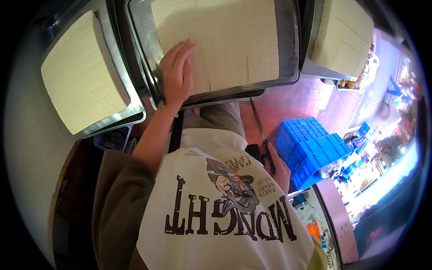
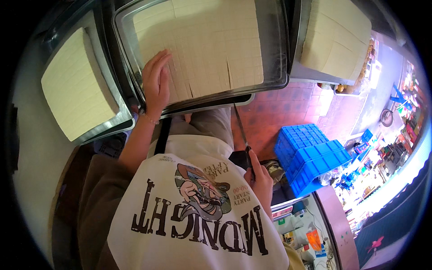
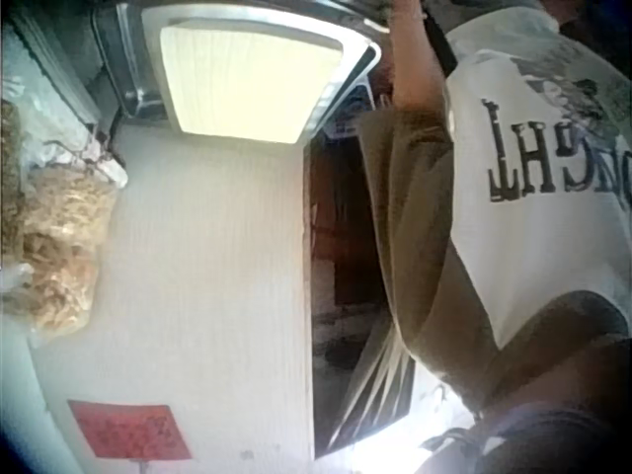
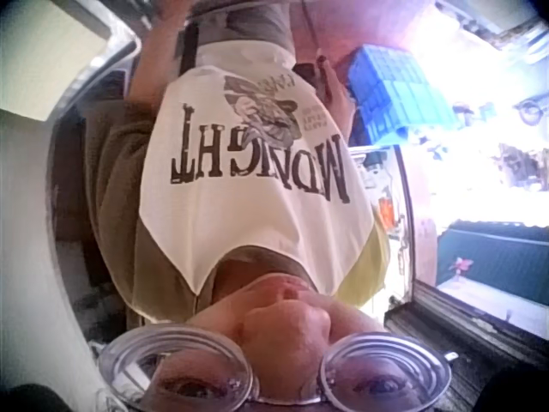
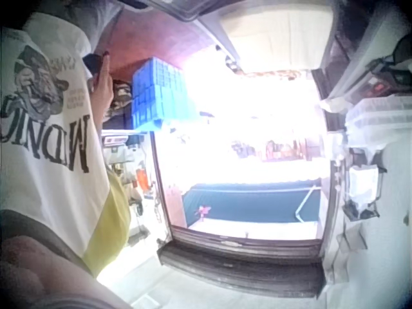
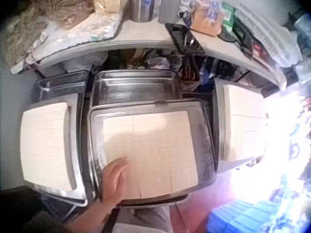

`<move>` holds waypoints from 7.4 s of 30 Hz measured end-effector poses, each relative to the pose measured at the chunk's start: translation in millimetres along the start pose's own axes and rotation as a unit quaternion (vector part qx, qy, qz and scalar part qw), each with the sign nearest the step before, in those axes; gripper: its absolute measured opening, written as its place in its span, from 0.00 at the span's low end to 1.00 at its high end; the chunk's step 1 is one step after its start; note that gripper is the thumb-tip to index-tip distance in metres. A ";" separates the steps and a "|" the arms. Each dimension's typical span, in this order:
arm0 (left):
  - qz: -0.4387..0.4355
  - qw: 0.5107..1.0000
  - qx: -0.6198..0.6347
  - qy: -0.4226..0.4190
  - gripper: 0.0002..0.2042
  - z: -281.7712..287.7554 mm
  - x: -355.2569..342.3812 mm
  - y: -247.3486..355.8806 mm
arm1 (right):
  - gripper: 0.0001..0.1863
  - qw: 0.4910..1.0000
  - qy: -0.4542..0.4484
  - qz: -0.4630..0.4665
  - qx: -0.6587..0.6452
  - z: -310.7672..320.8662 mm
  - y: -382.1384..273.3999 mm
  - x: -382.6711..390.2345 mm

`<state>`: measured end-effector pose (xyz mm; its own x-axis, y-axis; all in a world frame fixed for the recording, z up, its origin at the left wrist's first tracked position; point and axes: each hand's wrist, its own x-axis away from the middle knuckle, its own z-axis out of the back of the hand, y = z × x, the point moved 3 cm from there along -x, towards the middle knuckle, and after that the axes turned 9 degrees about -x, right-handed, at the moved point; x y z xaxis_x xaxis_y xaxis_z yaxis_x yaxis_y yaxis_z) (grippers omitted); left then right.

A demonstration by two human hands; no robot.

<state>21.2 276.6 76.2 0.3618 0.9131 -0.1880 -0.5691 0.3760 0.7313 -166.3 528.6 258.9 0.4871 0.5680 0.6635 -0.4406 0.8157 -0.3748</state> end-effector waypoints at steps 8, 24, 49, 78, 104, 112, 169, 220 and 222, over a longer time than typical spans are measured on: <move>-0.026 0.983 -0.102 -0.154 0.21 -11.5 48.0 18.6 | 0.30 0.992 0.083 0.077 -0.061 -3.1 -0.2 -1.1; -0.060 0.935 -0.232 -0.263 0.36 -74.6 71.1 58.9 | 0.28 0.981 0.050 0.161 -0.094 -19.1 -12.0 -24.5; -0.142 0.909 -0.224 -0.323 0.38 -83.4 98.6 73.5 | 0.22 0.963 0.166 0.169 -0.125 -23.2 11.5 -24.1; -0.110 0.924 -0.178 -0.320 0.38 -70.0 81.4 80.7 | 0.24 0.935 0.186 0.114 -0.279 -31.4 22.8 -28.6; -0.227 0.867 -0.315 -0.313 0.36 -139.7 36.6 116.8 | 0.24 0.865 0.214 0.150 -0.429 12.0 35.3 -53.7; -0.267 0.836 -0.346 -0.333 0.37 -120.5 31.3 114.9 | 0.23 0.869 0.205 0.184 -0.411 37.8 42.8 -75.3; -0.179 0.884 -0.324 -0.285 0.38 -58.3 34.0 64.7 | 0.16 0.925 0.126 0.281 -0.224 -36.2 6.7 -257.9; 0.292 0.950 -0.035 0.102 0.31 -34.9 91.7 10.8 | 0.19 0.924 0.113 0.239 -0.277 -44.0 8.1 -247.1; 0.291 0.950 -0.009 0.109 0.30 -35.8 91.8 14.0 | 0.19 0.924 0.118 0.240 -0.274 -44.1 9.2 -245.3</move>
<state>20.0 371.3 45.8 -0.1783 0.9775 0.1127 -0.6400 -0.2023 0.7413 -256.6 401.6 64.2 0.5143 0.8341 0.1997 -0.2327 0.3598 -0.9036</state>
